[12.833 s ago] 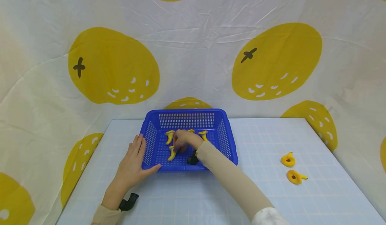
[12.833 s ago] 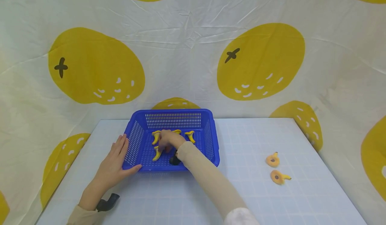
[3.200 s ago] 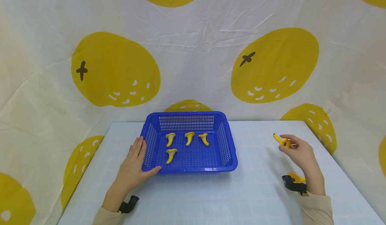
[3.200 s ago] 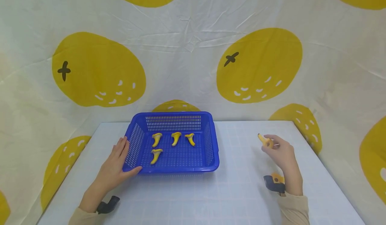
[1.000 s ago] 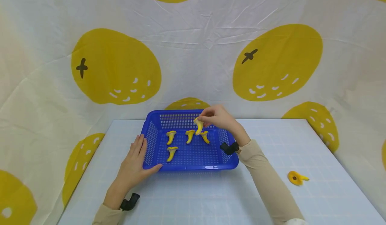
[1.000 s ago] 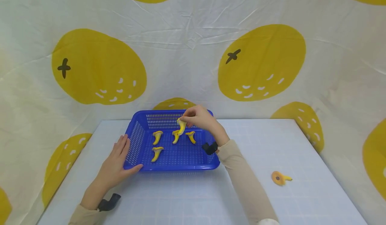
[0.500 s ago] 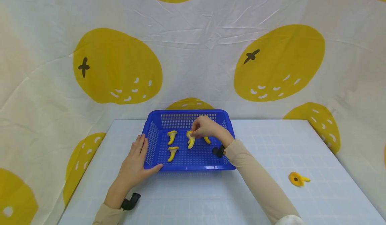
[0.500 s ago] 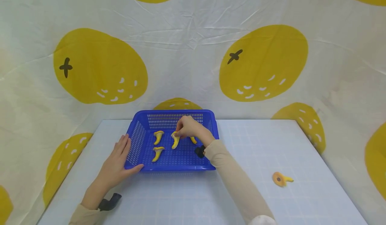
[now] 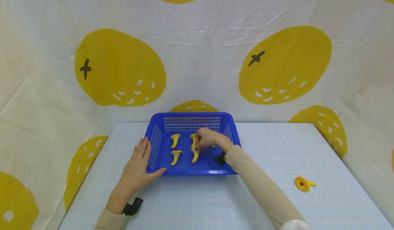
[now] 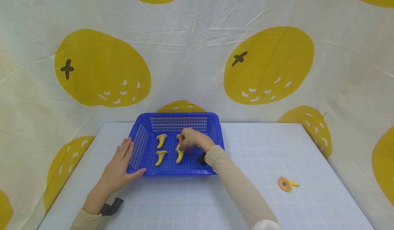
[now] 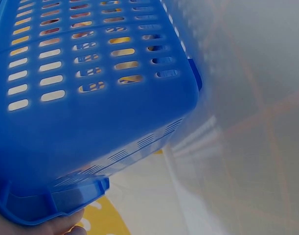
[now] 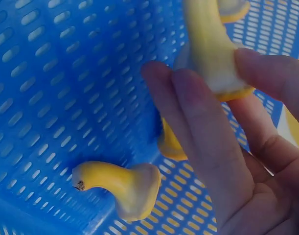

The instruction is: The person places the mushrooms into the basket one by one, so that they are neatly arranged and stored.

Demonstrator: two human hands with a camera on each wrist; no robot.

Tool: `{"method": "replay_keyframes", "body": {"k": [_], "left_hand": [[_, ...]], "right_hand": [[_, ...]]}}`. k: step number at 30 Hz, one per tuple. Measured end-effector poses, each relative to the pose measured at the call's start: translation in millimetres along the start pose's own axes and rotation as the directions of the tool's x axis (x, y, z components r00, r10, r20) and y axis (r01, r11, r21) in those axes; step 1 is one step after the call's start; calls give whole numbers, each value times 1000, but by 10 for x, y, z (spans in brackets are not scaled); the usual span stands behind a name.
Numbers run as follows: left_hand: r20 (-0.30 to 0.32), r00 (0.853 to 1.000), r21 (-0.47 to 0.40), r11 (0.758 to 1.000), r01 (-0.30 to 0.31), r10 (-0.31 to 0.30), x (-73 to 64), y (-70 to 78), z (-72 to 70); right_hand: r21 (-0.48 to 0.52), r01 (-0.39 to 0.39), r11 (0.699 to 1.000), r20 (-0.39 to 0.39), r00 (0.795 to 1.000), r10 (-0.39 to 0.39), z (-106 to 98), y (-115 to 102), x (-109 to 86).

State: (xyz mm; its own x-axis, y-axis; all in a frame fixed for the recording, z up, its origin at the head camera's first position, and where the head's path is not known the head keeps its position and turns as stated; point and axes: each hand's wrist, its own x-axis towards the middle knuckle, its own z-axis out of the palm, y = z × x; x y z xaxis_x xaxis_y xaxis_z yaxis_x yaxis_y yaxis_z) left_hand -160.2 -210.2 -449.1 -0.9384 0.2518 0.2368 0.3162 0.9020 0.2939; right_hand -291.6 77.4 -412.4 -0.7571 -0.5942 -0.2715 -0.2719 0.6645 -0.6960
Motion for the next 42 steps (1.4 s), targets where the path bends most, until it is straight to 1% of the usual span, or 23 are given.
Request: {"method": "replay_keyframes", "body": {"k": [3, 9, 13, 17, 20, 24, 30, 38, 42], "left_hand": [[-3, 1000, 5, 1000, -3, 3, -1, -7, 5], [-11, 1000, 6, 1000, -12, 12, 4, -9, 5], [-26, 999, 6, 1000, -31, 31, 3, -19, 13], [-44, 998, 8, 999, -53, 53, 5, -38, 25], [-50, 997, 7, 998, -57, 57, 6, -46, 30], [-43, 998, 2, 999, -49, 49, 3, -49, 32], [-29, 999, 2, 999, -35, 35, -4, -46, 29], [-28, 999, -6, 999, -36, 35, -2, -31, 14], [-29, 999, -3, 999, -36, 35, 1, -29, 14]], "right_hand": [[-2, -1, 1000, 15, 1000, 1, 30, -18, 11], [-8, -16, 1000, 20, 1000, 16, 83, -22, 42], [-70, -29, 997, 30, 999, 31, 117, -2, 74], [-148, -50, 988, 39, 998, 56, 145, -2, 91], [-155, -72, 985, 46, 996, 80, 158, -12, 87], [-151, -87, 985, 52, 994, 96, 159, -28, 74], [-198, -75, 977, 59, 994, 89, 154, -27, 64], [-192, -71, 979, 65, 994, 85, 149, -3, 62], [-221, -47, 974, 66, 996, 63, 153, 5, 76]]}}
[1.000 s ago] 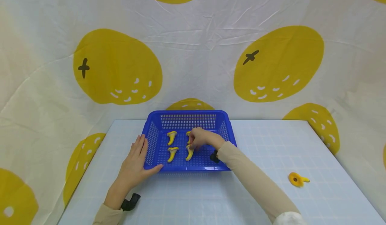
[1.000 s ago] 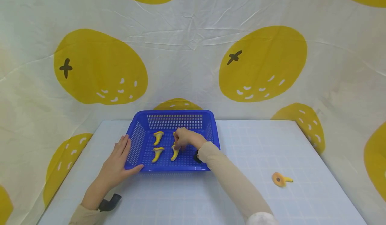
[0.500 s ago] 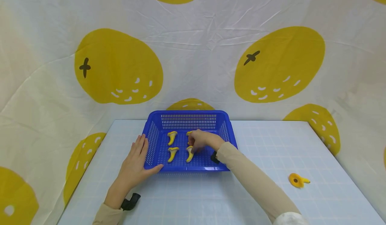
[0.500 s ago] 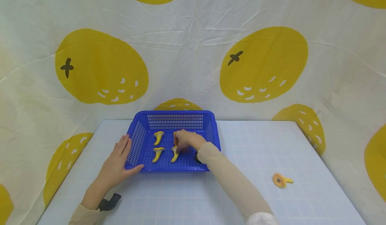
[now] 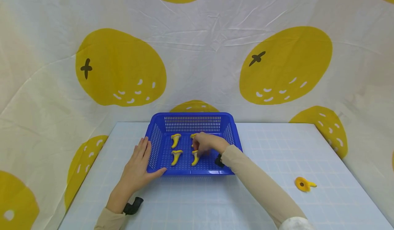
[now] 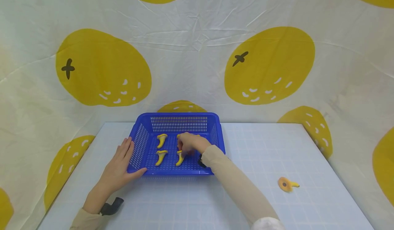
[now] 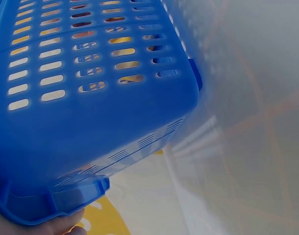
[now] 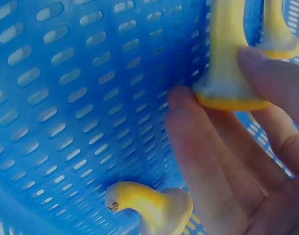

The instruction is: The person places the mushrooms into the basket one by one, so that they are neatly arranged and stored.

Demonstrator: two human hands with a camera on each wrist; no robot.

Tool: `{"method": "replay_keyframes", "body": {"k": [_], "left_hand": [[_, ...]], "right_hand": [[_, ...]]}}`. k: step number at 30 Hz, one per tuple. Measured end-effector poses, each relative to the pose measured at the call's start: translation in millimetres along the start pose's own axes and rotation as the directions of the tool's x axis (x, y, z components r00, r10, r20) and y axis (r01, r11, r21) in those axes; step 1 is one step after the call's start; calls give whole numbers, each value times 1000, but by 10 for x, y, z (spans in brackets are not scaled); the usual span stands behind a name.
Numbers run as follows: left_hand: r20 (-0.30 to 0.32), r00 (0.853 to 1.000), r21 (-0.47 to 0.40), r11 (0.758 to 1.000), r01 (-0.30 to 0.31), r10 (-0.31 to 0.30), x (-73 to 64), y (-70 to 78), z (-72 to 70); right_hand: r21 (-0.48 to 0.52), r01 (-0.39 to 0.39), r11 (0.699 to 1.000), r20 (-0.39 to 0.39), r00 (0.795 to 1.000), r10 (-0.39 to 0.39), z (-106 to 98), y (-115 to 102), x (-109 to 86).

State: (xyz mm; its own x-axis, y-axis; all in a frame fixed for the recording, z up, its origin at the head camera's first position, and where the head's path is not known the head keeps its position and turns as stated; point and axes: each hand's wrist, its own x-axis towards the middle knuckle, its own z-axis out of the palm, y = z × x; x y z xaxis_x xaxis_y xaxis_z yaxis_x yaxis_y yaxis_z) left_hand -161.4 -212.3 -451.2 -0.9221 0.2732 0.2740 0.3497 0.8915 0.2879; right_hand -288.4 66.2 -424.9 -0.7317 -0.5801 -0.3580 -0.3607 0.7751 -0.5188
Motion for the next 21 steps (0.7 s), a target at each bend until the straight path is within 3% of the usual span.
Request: {"method": "replay_keyframes", "body": {"k": [12, 21], "left_hand": [[-2, 1000, -5, 1000, 1, -1, -5, -9, -2], [2, 1000, -1, 1000, -1, 1, -3, 3, -13]], "right_hand": [[-28, 57, 998, -21, 998, -58, -1, -27, 15], [-47, 37, 998, -25, 999, -39, 10, 13, 35]]}}
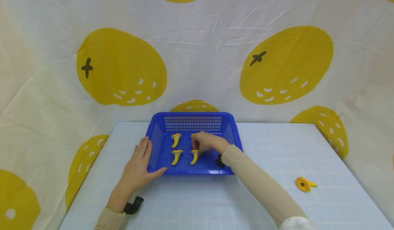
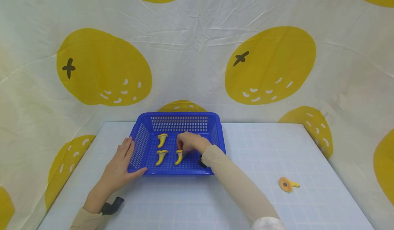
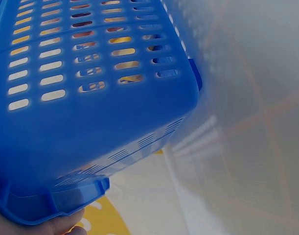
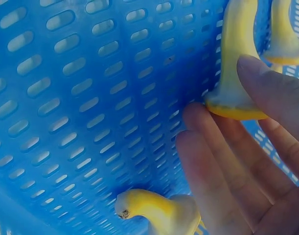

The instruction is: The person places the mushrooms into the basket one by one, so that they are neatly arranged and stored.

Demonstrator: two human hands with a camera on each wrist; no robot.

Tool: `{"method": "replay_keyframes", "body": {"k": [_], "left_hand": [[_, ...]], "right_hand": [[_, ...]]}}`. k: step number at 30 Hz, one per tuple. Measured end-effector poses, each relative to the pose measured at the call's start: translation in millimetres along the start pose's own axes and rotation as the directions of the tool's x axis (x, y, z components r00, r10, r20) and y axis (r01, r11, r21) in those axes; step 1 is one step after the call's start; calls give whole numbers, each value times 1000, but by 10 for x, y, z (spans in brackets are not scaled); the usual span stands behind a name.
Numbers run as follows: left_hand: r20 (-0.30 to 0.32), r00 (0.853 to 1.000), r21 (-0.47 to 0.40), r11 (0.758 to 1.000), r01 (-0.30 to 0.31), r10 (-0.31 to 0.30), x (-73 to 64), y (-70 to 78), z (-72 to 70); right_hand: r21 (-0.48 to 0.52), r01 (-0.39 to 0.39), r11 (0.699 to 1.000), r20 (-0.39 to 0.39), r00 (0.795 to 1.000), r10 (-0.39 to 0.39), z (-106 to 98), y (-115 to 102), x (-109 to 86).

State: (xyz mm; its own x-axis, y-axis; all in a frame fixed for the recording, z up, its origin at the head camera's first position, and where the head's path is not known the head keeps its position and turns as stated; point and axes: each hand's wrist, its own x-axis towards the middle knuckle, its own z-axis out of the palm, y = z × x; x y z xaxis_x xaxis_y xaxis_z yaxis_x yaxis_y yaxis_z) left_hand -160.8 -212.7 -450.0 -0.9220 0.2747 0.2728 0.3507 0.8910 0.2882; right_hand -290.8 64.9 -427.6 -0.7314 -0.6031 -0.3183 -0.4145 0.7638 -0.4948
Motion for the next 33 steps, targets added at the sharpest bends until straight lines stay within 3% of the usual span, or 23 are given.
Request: {"method": "replay_keyframes", "body": {"k": [7, 19, 33], "left_hand": [[-28, 999, 1, 1000, -16, 16, -9, 4, 11], [-1, 1000, 1, 1000, 2, -2, 0, 9, -2], [-26, 1000, 7, 1000, -17, 17, 2, -7, 14]], "right_hand": [[4, 1, 1000, -3, 1000, -1, 2, 22, -7], [35, -18, 999, -3, 1000, 19, -11, 2, -34], [-21, -8, 1000, 5, 1000, 8, -3, 11, -33]]}}
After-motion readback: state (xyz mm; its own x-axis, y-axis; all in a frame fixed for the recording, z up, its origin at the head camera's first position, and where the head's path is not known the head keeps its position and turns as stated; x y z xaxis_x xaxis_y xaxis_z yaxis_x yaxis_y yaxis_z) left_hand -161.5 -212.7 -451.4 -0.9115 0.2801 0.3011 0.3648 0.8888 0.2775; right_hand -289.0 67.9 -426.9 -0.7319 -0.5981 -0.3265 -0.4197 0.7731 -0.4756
